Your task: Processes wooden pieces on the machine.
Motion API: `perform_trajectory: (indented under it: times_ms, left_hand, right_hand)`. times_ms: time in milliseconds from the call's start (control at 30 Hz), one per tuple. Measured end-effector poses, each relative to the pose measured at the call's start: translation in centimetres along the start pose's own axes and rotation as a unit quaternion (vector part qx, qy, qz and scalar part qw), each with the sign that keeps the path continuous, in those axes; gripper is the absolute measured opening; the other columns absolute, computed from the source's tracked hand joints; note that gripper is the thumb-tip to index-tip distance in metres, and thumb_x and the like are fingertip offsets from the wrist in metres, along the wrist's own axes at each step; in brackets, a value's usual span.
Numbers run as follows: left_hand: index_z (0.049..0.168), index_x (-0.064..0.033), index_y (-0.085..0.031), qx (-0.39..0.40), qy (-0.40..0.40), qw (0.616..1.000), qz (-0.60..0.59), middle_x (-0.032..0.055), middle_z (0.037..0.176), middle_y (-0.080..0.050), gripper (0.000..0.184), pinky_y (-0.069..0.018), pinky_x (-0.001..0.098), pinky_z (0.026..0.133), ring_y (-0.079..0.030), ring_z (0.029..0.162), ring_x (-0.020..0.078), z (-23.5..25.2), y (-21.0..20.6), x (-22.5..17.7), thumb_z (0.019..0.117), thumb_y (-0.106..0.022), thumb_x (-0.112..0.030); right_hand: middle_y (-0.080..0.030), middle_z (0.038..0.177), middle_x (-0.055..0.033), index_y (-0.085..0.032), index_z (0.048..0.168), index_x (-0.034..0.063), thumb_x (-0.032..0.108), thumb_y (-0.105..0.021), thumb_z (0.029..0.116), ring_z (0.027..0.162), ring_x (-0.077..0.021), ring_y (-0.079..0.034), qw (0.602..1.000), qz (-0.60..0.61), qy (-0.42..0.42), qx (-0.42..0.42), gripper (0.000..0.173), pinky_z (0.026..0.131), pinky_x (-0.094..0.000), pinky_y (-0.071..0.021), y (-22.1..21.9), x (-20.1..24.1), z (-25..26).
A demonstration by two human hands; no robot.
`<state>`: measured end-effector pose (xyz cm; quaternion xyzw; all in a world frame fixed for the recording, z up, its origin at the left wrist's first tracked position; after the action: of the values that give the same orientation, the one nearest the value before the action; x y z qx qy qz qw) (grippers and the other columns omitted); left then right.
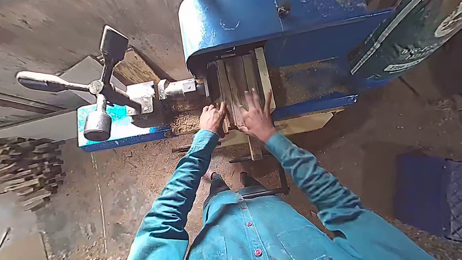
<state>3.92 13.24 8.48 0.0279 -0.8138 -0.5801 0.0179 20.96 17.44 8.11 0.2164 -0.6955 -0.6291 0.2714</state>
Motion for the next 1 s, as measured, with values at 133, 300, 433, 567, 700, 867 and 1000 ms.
perform_trajectory:
  times_ms: [133,300,433,567,700,867,1000]
  left_hand:
    - [0.154,-0.0058,-0.038,0.003,0.008,0.999,-0.036,0.0211,0.156,-0.045,0.113,-0.0353,0.0513,0.118,-0.045,0.144,0.0372,-0.6,-0.8,-0.2,0.0593,-0.094,-0.030]
    - [0.153,-0.0033,-0.038,0.021,0.031,0.999,-0.001,0.0263,0.148,-0.051,0.103,-0.0418,0.0542,0.110,-0.052,0.134,0.0436,0.1,0.1,-1.6,0.0640,-0.089,-0.014]
    - [0.155,-0.0053,-0.038,0.047,0.066,0.997,0.001,0.0307,0.137,-0.058,0.071,-0.0409,0.0580,0.110,-0.051,0.134,0.0491,0.3,1.2,-3.8,0.0892,-0.064,0.003]
    - [0.158,-0.0068,-0.033,0.061,0.058,0.996,0.000,0.0327,0.154,-0.041,0.109,-0.0398,0.0577,0.112,-0.042,0.141,0.0492,0.3,0.2,-3.1,0.0642,-0.088,-0.006]
    - [0.158,-0.0076,-0.033,0.048,0.035,0.998,-0.019,0.0314,0.156,-0.039,0.117,-0.0387,0.0553,0.114,-0.040,0.143,0.0480,0.4,-0.1,-2.3,0.0563,-0.091,-0.007]
    - [0.156,-0.0151,-0.041,0.057,0.005,0.996,-0.063,0.0126,0.164,-0.036,0.111,-0.0246,0.0564,0.122,-0.025,0.154,0.0368,-1.2,0.2,0.5,0.0623,-0.095,-0.042]
    - [0.127,-0.0129,-0.068,-0.168,0.054,0.981,-0.079,0.0140,0.136,-0.065,0.050,-0.0281,0.0669,0.117,-0.043,0.144,0.0411,-7.1,8.5,3.5,0.0893,-0.075,-0.043]
  right_hand:
    - [-0.040,0.158,-0.0277,-0.055,0.147,0.0064,0.017,-0.069,0.0926,0.151,-0.0512,-0.027,0.993,0.027,-0.067,-0.094,0.057,0.117,-0.0798,-0.0128,0.7,-1.0,-8.4]
    - [-0.028,0.163,-0.0300,-0.044,0.156,0.0136,0.012,-0.078,0.0840,0.150,-0.0590,-0.018,0.994,-0.006,-0.092,-0.051,0.079,0.111,-0.0847,-0.0129,-1.1,-2.1,-10.2]
    - [-0.052,0.149,-0.0226,-0.067,0.134,0.0126,0.006,-0.064,0.0943,0.145,-0.0541,-0.034,0.991,-0.043,-0.075,-0.106,0.041,0.110,-0.0816,-0.0198,-2.7,-2.9,-9.1]
    - [-0.019,0.168,-0.0256,-0.031,0.163,0.0161,0.002,-0.080,0.0793,0.153,-0.0575,-0.010,0.993,-0.008,-0.106,0.049,0.098,0.107,-0.0890,-0.0078,-2.0,0.9,-13.3]
    - [-0.040,0.161,-0.0204,-0.061,0.140,0.0064,0.009,-0.069,0.0905,0.149,-0.0520,-0.031,0.998,-0.014,-0.056,-0.021,0.051,0.110,-0.0832,-0.0177,-3.6,2.3,-13.9]
    - [-0.029,0.161,-0.0315,-0.059,0.136,-0.0037,0.025,-0.081,0.0860,0.147,-0.0565,-0.026,0.977,-0.007,-0.058,0.207,0.062,0.113,-0.0769,-0.0235,1.5,3.8,-10.7]
    - [-0.066,0.093,-0.0226,-0.068,0.089,-0.0013,0.030,-0.063,0.0989,0.092,-0.0392,-0.067,0.989,0.140,0.045,-0.016,0.033,0.079,-0.0544,-0.0546,4.5,4.2,-3.2]
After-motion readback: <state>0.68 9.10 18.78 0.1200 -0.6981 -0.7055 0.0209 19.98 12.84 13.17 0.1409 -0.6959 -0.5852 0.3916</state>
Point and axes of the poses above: each hand's wrist, its own z-axis towards the middle knuckle, its own y-axis out of the back of the hand, x = y × z, the point moved 1 cm from there along z, towards the middle knuckle
